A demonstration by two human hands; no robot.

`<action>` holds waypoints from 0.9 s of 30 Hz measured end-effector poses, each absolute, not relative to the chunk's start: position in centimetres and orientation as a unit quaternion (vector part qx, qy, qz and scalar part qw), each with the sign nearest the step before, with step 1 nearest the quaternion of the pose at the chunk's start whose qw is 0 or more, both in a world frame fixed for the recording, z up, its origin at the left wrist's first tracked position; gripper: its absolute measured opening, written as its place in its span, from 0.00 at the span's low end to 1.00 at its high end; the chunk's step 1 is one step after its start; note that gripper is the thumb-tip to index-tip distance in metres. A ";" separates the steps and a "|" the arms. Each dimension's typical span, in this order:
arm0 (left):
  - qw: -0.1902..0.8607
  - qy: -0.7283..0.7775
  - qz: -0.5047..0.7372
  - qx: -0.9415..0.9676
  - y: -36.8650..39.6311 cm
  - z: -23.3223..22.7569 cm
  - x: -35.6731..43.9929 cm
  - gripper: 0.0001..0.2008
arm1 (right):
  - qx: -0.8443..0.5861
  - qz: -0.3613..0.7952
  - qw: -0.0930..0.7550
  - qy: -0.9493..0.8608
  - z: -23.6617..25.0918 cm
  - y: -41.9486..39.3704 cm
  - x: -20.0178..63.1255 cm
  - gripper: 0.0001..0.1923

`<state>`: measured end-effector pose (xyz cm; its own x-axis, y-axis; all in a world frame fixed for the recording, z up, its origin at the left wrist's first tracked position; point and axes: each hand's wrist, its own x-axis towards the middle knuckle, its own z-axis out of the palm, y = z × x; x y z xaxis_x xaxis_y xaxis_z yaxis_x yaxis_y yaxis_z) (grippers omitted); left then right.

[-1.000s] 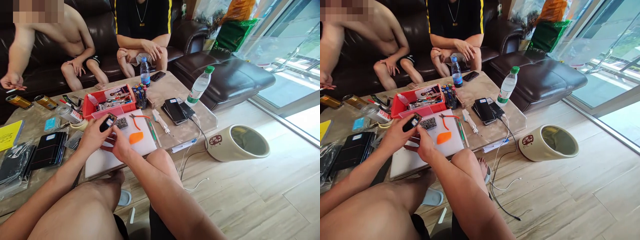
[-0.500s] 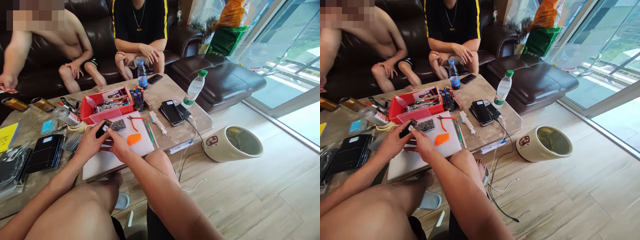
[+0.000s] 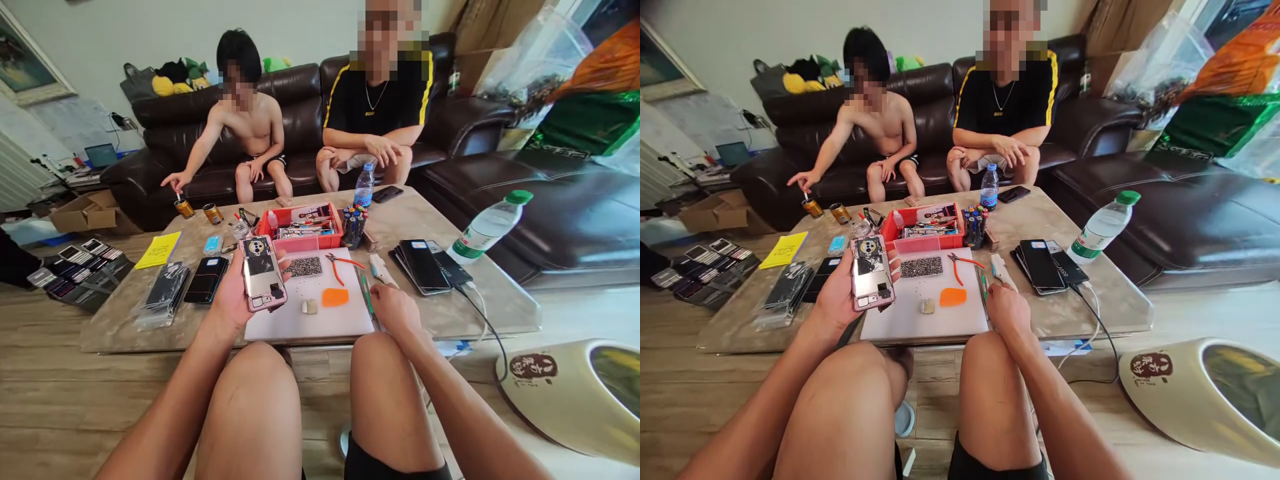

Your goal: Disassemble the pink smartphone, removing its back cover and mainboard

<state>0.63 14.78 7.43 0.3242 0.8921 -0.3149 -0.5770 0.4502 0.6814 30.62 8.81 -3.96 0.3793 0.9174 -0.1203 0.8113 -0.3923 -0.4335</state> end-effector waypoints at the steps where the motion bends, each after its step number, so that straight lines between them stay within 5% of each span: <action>1: 0.782 0.329 0.478 0.226 14.4 7.5 0.7 0.32 | -0.816 0.156 0.130 -0.541 -4.3 8.5 30.6 0.15; 18: 0.785 0.306 0.507 0.182 10.5 9.2 0.9 0.33 | -0.796 0.066 -0.007 -0.602 -4.6 10.0 29.2 0.17; 27: 0.775 0.337 0.521 0.124 10.9 8.1 0.9 0.29 | -0.749 0.107 0.103 -0.645 -0.1 9.5 26.3 0.15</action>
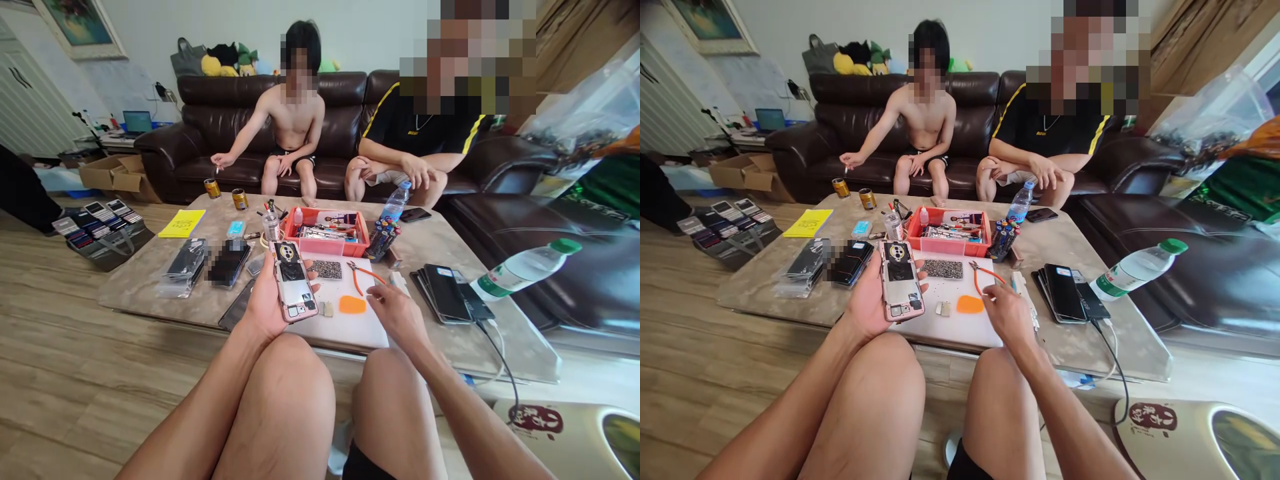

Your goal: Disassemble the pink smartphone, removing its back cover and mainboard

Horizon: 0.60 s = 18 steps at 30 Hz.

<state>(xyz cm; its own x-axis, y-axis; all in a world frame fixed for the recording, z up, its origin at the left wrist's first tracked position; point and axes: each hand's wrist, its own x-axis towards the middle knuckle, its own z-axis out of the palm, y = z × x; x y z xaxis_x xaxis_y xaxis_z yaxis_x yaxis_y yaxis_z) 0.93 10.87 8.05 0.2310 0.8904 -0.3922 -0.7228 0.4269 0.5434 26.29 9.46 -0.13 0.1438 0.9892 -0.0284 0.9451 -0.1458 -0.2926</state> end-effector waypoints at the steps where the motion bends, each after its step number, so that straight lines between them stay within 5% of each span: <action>1: 0.776 0.334 0.520 0.122 11.0 7.8 0.9 0.30 | -0.721 0.128 0.143 -0.666 0.9 9.1 24.9 0.13; 3: 0.791 0.324 0.506 0.114 11.2 7.4 1.0 0.31 | -0.598 0.226 0.324 -0.697 2.8 8.1 21.6 0.09; 5: 0.806 0.313 0.492 0.104 11.3 7.2 1.0 0.32 | -0.483 0.281 0.406 -0.723 4.3 7.1 18.3 0.07; 18: 0.791 0.326 0.506 0.107 11.2 6.8 1.0 0.31 | -0.438 0.251 0.419 -0.755 4.1 6.8 13.6 0.06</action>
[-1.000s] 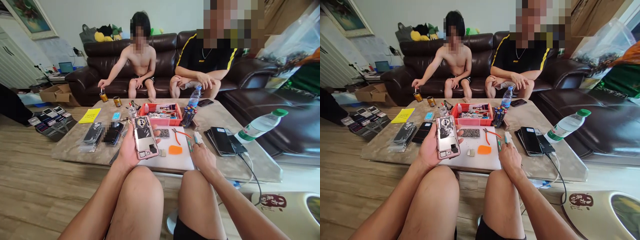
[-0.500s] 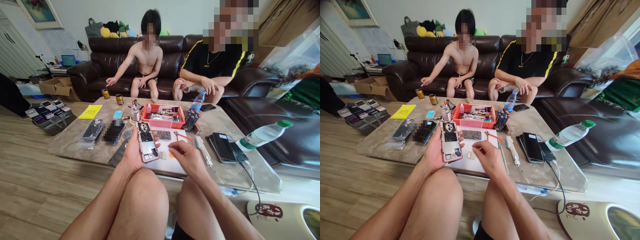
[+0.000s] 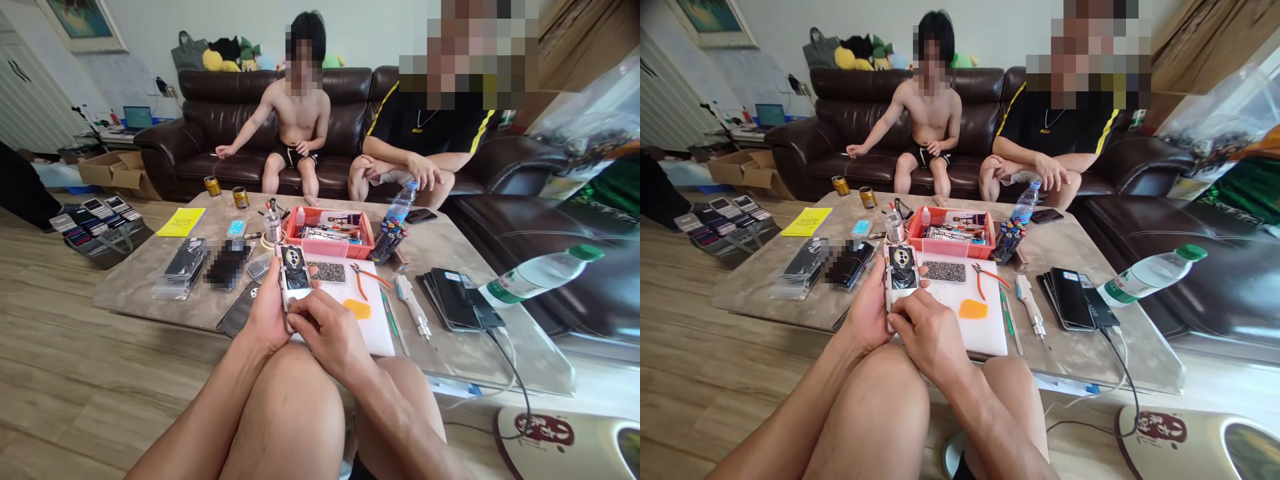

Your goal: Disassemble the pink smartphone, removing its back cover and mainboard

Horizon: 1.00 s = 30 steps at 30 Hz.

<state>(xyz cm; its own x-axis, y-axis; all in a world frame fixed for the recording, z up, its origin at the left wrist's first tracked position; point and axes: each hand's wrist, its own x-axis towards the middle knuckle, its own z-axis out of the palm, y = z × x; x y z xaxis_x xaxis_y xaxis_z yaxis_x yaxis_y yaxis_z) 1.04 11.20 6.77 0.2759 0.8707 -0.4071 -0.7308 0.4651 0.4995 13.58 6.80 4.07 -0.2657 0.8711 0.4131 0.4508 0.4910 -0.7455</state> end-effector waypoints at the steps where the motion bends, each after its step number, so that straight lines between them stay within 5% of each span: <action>1: 0.794 0.324 0.503 0.105 11.2 6.7 1.0 0.32 | -0.439 0.249 0.409 -0.760 4.2 6.8 13.5 0.06; 6: 0.817 0.296 0.487 0.090 11.2 6.4 0.8 0.32 | -0.438 0.291 0.419 -0.740 4.4 7.5 14.4 0.07; 10: 0.834 0.275 0.470 0.090 11.2 5.9 0.2 0.33 | -0.572 0.289 0.468 -0.609 2.6 9.6 17.2 0.13; 15: 0.822 0.275 0.485 0.114 10.8 6.4 0.0 0.31 | -0.696 0.235 0.311 -0.603 -1.5 12.3 18.8 0.12; 22: 0.826 0.269 0.484 0.108 10.4 7.6 0.8 0.33 | -0.677 0.227 0.251 -0.654 -3.8 12.9 16.6 0.09; 27: 0.819 0.280 0.481 0.136 10.5 6.9 0.5 0.33 | -0.679 0.228 0.293 -0.634 -2.6 12.6 17.2 0.11; 30: 0.826 0.297 0.457 0.140 10.6 6.8 0.3 0.35 | -0.653 0.240 0.397 -0.599 -0.4 11.4 17.7 0.14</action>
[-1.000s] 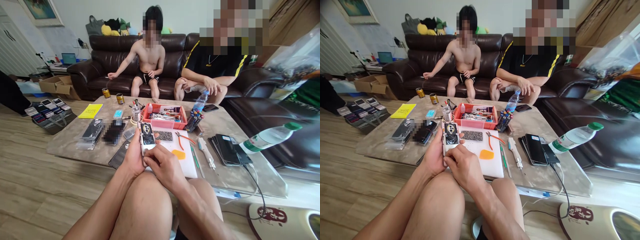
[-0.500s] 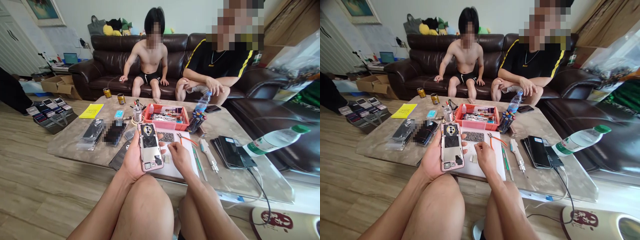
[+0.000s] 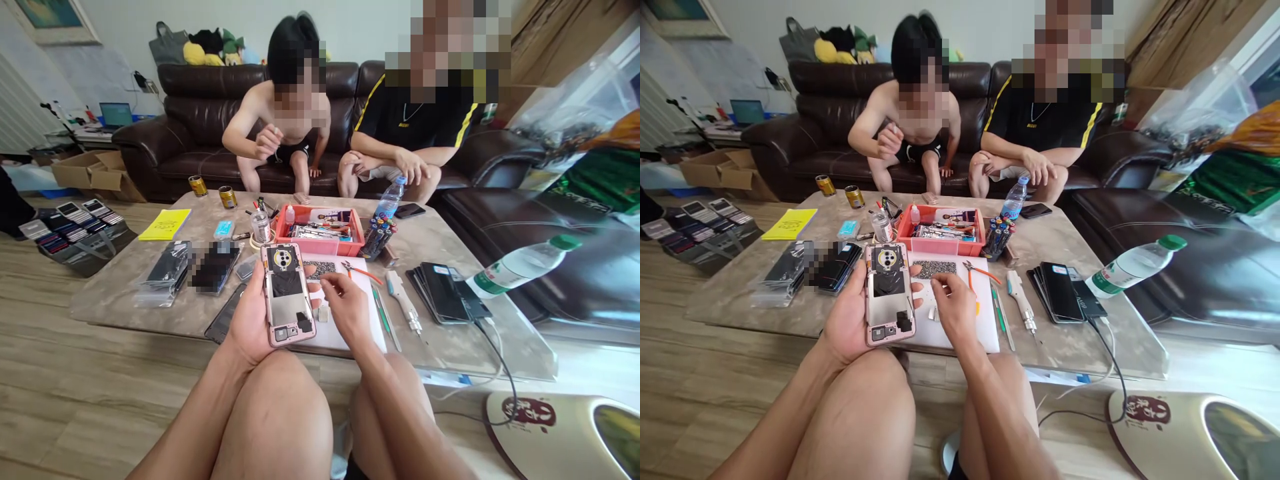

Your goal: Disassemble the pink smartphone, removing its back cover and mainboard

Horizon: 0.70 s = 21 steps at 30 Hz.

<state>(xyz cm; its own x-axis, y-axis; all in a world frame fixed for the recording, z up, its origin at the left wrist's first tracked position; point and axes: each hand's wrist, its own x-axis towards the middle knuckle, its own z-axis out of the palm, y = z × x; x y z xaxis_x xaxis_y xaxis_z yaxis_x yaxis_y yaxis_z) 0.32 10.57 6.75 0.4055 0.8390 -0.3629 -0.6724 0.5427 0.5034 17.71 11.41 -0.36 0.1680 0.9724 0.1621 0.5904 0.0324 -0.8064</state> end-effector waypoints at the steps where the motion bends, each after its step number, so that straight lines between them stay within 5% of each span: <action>1: 0.824 0.302 0.459 0.137 10.6 6.8 0.4 0.35 | -0.624 0.252 0.447 -0.589 0.5 10.9 17.8 0.13; 5: 0.822 0.301 0.469 0.119 10.5 7.3 0.9 0.35 | -0.483 0.300 0.547 -0.614 3.4 9.1 17.6 0.06; 21: 0.824 0.312 0.456 0.122 10.3 7.7 1.3 0.38 | -0.468 0.134 0.468 -0.738 2.1 9.6 16.7 0.07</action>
<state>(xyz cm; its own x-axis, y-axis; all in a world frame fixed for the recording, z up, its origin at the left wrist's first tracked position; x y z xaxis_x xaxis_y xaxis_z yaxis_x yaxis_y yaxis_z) 1.27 10.30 7.65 0.3891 0.8281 -0.4036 -0.6752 0.5544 0.4866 16.65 9.64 2.08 -0.1254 0.8157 0.5647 0.5644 0.5267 -0.6356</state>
